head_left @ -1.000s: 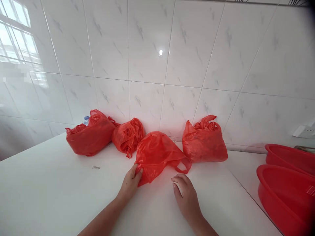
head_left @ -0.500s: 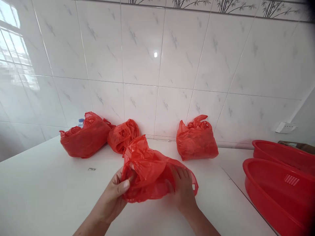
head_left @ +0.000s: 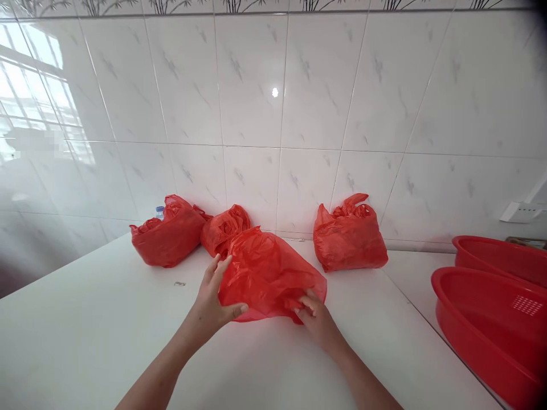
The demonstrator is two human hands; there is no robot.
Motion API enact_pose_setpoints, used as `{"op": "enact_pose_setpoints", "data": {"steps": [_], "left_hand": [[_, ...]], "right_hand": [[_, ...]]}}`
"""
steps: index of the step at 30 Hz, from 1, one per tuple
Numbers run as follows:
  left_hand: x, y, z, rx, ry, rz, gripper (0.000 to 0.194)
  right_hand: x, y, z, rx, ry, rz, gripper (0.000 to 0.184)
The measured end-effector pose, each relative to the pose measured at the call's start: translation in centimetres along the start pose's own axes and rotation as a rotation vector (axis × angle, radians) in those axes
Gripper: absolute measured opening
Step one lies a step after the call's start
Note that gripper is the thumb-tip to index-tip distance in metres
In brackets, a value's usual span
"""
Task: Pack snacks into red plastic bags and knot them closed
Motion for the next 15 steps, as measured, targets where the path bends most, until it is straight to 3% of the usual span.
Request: {"op": "enact_pose_setpoints", "data": {"steps": [3, 6, 9, 12, 15], "left_hand": [[0.4, -0.4, -2.1, 0.173, 0.097, -0.096, 0.102], [1.2, -0.6, -5.0, 0.290, 0.213, -0.183, 0.105], [2.2, 0.2, -8.2, 0.320, 0.301, -0.183, 0.109], [3.7, 1.3, -10.8, 0.335, 0.272, -0.137, 0.100], [5.6, 2.1, -12.0, 0.330, 0.178, -0.076, 0.075]], "right_hand": [[-0.2, -0.3, 0.3, 0.270, 0.055, -0.064, 0.023], [-0.3, -0.5, 0.8, 0.643, 0.072, -0.031, 0.026], [-0.3, -0.4, 1.3, 0.935, 0.063, -0.048, 0.029], [-0.4, -0.2, 2.3, 0.998, 0.069, -0.091, 0.032], [-0.4, 0.1, 4.1, 1.024, 0.014, -0.037, 0.036]]}}
Point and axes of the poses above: each hand's wrist, its own x-axis towards the middle knuckle, its own z-axis out of the back of the hand, y = z × x, the point moved 4 cm from there along x, towards the middle knuckle, and after that the axes turned 7 degrees about y, right-handed, at the moved point
